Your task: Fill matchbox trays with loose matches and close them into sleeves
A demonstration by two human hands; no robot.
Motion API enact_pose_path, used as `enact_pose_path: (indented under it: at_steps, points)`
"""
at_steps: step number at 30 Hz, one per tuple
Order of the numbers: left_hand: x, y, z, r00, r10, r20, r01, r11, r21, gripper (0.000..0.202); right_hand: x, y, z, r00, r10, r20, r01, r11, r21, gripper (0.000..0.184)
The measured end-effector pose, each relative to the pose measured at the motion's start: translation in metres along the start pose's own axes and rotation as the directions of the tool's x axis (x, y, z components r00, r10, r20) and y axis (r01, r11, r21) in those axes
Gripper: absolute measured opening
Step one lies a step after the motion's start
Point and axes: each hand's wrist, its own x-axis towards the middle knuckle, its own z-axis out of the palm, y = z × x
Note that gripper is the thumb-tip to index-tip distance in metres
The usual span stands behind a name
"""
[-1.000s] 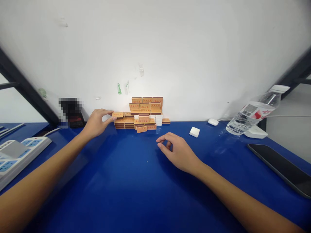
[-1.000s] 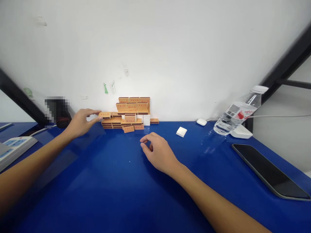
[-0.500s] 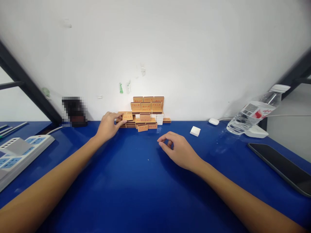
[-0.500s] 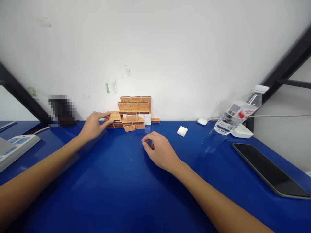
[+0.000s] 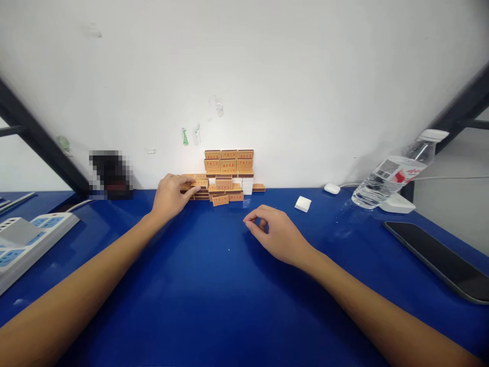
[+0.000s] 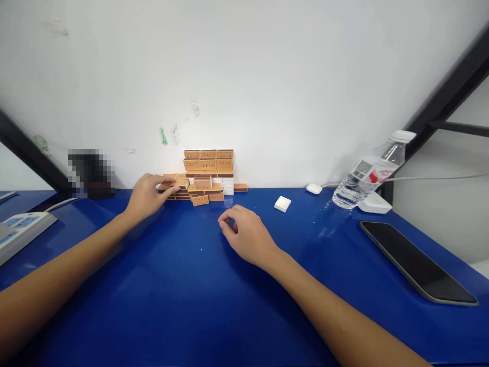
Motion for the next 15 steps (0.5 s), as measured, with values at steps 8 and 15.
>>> enact_pose_path:
  at_steps: [8, 15]
  points:
    - [-0.001, 0.007, -0.006, 0.999, -0.009, -0.035, 0.010, 1.000, 0.028, 0.038, 0.000, 0.002, 0.000, 1.000, -0.013, 0.002, 0.013, 1.000, 0.004, 0.014]
    - [-0.048, 0.034, -0.033, 0.922, 0.329, 0.205, -0.323, 0.944, -0.064, 0.030, -0.001, 0.003, 0.001, 0.999, -0.008, 0.035, 0.009, 0.999, -0.030, 0.013]
